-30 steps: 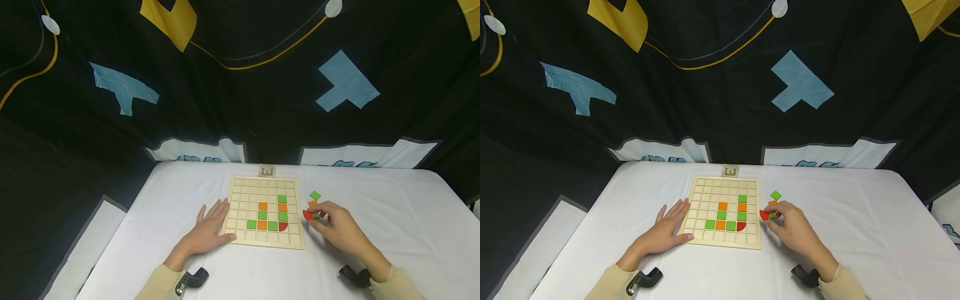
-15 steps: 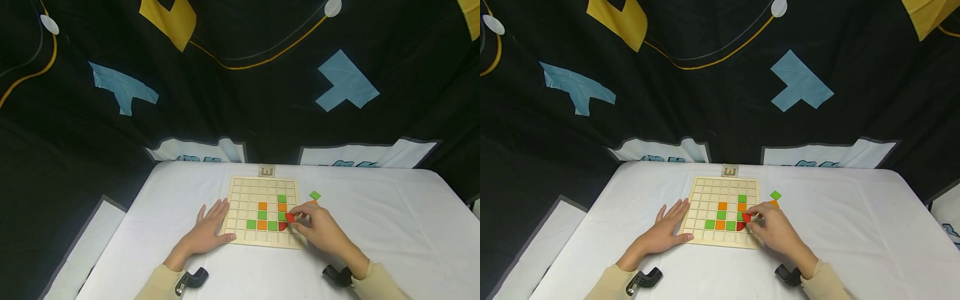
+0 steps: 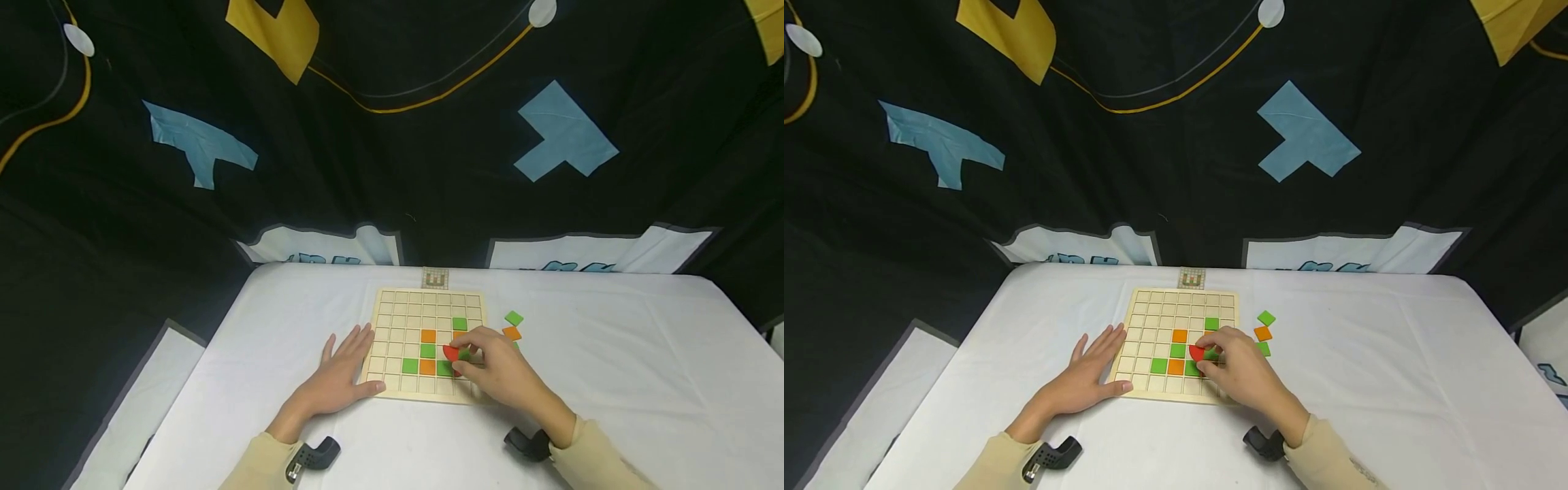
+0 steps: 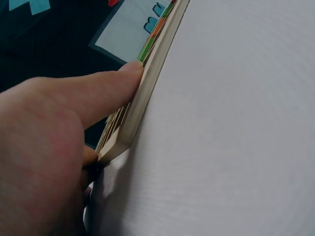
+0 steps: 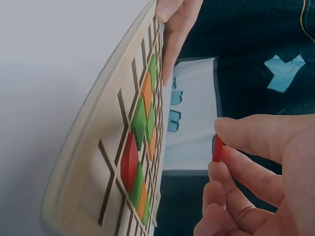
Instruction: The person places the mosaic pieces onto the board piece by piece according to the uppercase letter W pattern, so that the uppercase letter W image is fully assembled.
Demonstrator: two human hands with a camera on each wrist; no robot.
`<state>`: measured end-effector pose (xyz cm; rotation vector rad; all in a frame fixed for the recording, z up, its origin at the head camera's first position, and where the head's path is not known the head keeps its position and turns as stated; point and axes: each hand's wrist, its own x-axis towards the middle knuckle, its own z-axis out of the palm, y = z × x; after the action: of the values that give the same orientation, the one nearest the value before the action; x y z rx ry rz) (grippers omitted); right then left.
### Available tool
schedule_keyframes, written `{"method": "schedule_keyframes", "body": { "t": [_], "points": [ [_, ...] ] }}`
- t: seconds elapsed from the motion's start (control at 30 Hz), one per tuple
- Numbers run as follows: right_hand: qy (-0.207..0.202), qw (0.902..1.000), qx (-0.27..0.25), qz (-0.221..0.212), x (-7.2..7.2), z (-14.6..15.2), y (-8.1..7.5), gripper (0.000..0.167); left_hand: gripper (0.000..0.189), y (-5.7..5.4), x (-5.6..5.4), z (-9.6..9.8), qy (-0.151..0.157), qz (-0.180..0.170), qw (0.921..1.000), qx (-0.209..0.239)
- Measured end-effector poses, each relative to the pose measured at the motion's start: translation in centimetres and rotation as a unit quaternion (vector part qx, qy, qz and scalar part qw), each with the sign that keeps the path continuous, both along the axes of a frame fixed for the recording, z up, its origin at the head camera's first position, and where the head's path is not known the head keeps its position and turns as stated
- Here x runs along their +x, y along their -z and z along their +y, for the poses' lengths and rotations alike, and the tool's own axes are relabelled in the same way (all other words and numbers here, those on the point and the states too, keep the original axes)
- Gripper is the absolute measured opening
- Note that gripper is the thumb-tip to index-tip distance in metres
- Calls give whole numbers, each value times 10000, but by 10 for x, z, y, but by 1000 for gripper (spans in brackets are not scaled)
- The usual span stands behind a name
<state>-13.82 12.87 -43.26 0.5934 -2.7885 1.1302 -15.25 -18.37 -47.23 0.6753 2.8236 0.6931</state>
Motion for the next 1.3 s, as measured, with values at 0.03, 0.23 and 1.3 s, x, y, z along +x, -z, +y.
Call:
{"method": "schedule_keyframes", "body": {
  "t": [0.03, 0.23, 1.3],
  "points": [
    [-10, 10000, -9, 2, 0, -2, 0, 24, 99, 0, 0, 0, -2, -4, 10000, -6],
    [-156, 9997, -101, 142, -2, -12, 2, 23, 99, 1, -1, 0, -2, 38, 10000, -24],
    [-626, 9976, 43, -275, -16, -67, 16, 25, 98, 4, -3, -2, 94, 58, 9999, 31]
  ]
}}
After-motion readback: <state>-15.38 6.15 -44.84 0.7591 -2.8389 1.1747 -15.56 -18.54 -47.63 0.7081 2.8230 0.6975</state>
